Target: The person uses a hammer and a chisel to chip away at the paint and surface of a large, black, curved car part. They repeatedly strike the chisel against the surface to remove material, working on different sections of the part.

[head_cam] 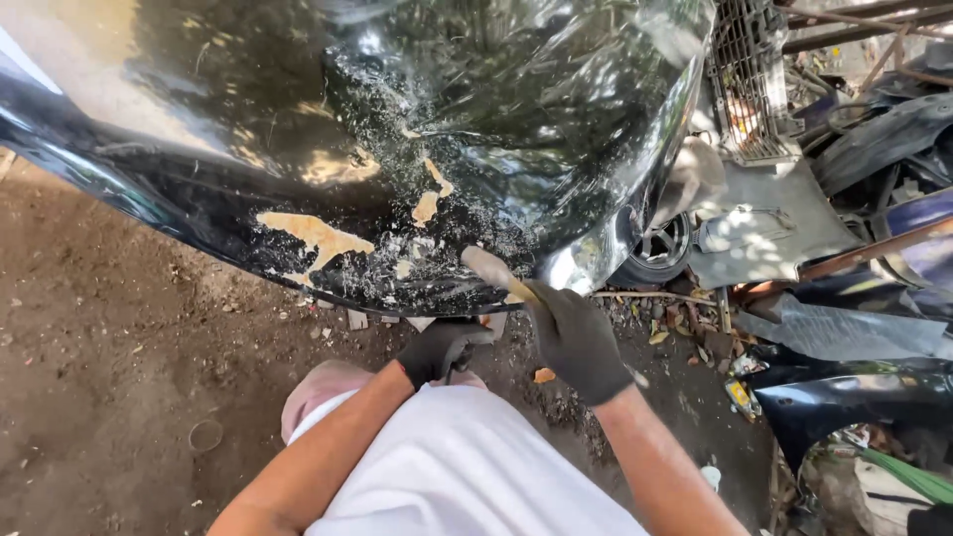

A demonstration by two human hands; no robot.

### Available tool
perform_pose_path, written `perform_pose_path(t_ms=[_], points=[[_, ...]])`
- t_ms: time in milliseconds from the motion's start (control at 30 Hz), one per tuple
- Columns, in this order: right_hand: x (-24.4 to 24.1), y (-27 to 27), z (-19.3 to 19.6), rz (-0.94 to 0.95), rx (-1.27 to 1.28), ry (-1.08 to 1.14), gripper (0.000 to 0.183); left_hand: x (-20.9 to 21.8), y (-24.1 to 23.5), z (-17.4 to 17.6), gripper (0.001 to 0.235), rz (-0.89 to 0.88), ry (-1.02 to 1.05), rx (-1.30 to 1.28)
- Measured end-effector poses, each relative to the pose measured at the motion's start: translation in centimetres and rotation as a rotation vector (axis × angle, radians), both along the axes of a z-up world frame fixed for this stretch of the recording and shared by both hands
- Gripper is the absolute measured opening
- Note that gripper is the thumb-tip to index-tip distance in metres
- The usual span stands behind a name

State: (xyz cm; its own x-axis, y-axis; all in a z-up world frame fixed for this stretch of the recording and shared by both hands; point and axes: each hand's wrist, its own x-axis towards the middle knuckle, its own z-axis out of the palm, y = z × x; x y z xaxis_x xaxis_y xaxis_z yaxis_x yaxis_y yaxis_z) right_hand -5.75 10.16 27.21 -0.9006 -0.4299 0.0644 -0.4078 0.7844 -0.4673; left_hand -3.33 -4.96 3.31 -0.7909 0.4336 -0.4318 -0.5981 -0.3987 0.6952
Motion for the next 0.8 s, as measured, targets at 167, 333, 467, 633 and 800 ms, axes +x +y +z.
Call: perform_pose_path(t_ms=[167,333,467,633,800], points=[[-0.2,0.5,0.0,-0.034,-0.063,0.006,0.027,-0.2,0.7,-2.5,0.020,-0.049,0.127,0.014],[-0.9,0.8,-0.9,0.150,-0.151,0.122,0.030,-0.1,0.5,-1.8,0.018,-0.080,0.127,-0.016],[-1.2,1.0,-0.2,-0.054,0.030,-0.122,0.028,-0.2,1.3,-3.2,0.020,-0.068,-0.009,0.051],[-0.5,1.0,0.8,0.060,-0.057,0.052,0.032,0.2,2.1,-4.7,0.027,-0.046,-0.042,0.048],[0.0,1.6,0.2,0.000,0.020,0.075,0.028,1.1,1.1,2.3,0.013,-0.019,-0.047,0.028]])
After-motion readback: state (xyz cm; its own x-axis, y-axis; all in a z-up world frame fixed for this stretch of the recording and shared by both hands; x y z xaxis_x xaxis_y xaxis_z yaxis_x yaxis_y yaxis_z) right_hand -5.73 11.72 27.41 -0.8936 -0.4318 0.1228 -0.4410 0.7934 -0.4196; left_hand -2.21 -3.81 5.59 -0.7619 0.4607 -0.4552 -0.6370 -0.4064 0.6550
